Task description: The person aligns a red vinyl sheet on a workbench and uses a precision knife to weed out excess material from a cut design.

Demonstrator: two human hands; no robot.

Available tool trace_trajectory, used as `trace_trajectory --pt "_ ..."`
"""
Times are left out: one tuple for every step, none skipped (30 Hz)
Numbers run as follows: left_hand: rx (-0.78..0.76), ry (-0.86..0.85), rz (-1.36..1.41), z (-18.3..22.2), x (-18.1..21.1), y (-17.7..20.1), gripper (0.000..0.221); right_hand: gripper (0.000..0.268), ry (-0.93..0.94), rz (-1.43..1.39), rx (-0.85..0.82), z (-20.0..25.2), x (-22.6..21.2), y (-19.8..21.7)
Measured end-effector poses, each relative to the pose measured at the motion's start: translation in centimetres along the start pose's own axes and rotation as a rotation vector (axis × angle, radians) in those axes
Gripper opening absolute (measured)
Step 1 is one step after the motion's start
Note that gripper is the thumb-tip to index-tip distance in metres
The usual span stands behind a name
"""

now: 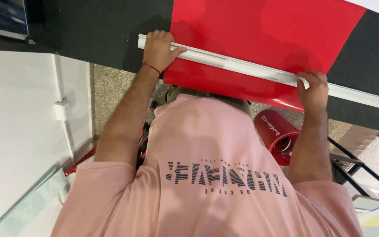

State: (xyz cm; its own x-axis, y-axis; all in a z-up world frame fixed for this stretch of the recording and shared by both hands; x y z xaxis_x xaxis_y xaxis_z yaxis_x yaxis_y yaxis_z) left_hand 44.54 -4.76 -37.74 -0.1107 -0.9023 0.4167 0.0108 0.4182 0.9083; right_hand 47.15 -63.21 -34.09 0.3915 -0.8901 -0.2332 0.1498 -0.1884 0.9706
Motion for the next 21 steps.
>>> trace_trajectory --pt "0.011 0.004 -0.003 0.0 0.2 0.6 0.062 0.025 0.013 0.023 0.026 -0.2 0.3 -0.2" --pt "0.015 -0.003 -0.005 0.5 1.3 1.2 0.062 0.025 0.009 0.025 0.034 -0.2 0.4 -0.6" --pt "0.040 -0.005 -0.036 1.0 2.4 2.1 0.055 0.024 -0.008 0.027 0.010 -0.3 0.8 -1.2" --pt "0.063 -0.011 -0.064 1.3 3.8 2.7 0.051 0.023 -0.031 0.031 -0.014 0.1 1.4 -1.7" --pt "0.065 -0.022 -0.061 1.0 3.9 1.9 0.051 0.023 -0.040 0.035 -0.007 -0.3 1.5 -1.9" --pt "0.006 -0.060 -0.012 1.3 4.5 0.4 0.048 0.021 -0.019 0.012 0.024 -0.1 1.3 -1.9" --pt "-0.055 -0.098 0.037 1.7 5.2 -1.2 0.047 0.018 0.001 -0.011 0.056 0.1 1.2 -1.9" --pt "-0.063 -0.099 0.040 1.6 5.2 -1.5 0.047 0.018 -0.005 -0.013 0.050 0.1 1.4 -1.9" --pt "-0.019 -0.098 0.066 1.4 5.2 -1.3 0.038 0.017 -0.009 -0.028 0.047 0.1 1.5 -1.9" --pt "0.027 -0.094 0.088 1.2 4.9 -1.1 0.029 0.016 -0.008 -0.045 0.046 -0.3 1.6 -2.2" --pt "0.022 -0.092 0.087 1.0 4.3 -1.6 0.029 0.016 -0.009 -0.050 0.042 -0.6 2.0 -2.3" --pt "0.057 -0.118 0.088 1.0 4.1 -1.6 0.017 0.015 0.018 -0.061 0.061 -0.5 1.9 -2.2" --pt "0.093 -0.145 0.089 1.0 4.0 -1.6 0.009 0.014 0.046 -0.073 0.080 -0.3 2.0 -2.0" --pt "0.084 -0.151 0.086 0.9 4.0 -1.7 0.009 0.014 0.037 -0.080 0.081 -0.1 2.1 -1.9" --pt "0.092 -0.180 0.090 0.8 4.3 -1.5 0.006 0.012 0.065 -0.070 0.104 0.0 1.9 -1.6" --pt "0.107 -0.215 0.096 0.2 4.3 -1.4 0.003 0.010 0.092 -0.054 0.135 -0.2 1.7 -1.2" --pt "0.105 -0.228 0.092 0.5 4.1 -1.9 0.003 0.010 0.082 -0.056 0.144 -0.2 1.9 -1.4" --pt "0.092 -0.184 0.064 0.7 3.4 -2.7 0.004 0.007 0.057 -0.046 0.163 0.0 2.1 -1.6" --pt "0.079 -0.140 0.037 0.9 2.6 -3.3 0.005 0.005 0.031 -0.037 0.182 0.2 2.3 -1.8" --pt "0.074 -0.142 0.035 1.0 2.3 -3.9 0.005 0.005 0.028 -0.040 0.181 0.1 2.5 -1.2" --pt "0.073 -0.118 0.021 1.1 1.6 -4.4 0.009 0.006 0.060 -0.066 0.181 0.0 2.3 -0.6"
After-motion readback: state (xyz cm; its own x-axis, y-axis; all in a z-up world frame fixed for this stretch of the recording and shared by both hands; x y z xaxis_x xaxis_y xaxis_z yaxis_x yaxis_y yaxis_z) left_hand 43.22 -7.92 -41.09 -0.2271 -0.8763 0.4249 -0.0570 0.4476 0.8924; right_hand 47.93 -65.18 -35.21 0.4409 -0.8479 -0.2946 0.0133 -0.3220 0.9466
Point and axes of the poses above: each hand's wrist, its own z-axis away from the middle knuckle, its own y-axis out of the back of the hand, x = y × z, the point moved 10 cm from there along -z, towards the middle knuckle, and after that the axes turned 9 degrees about z, right-handed, at the moved point
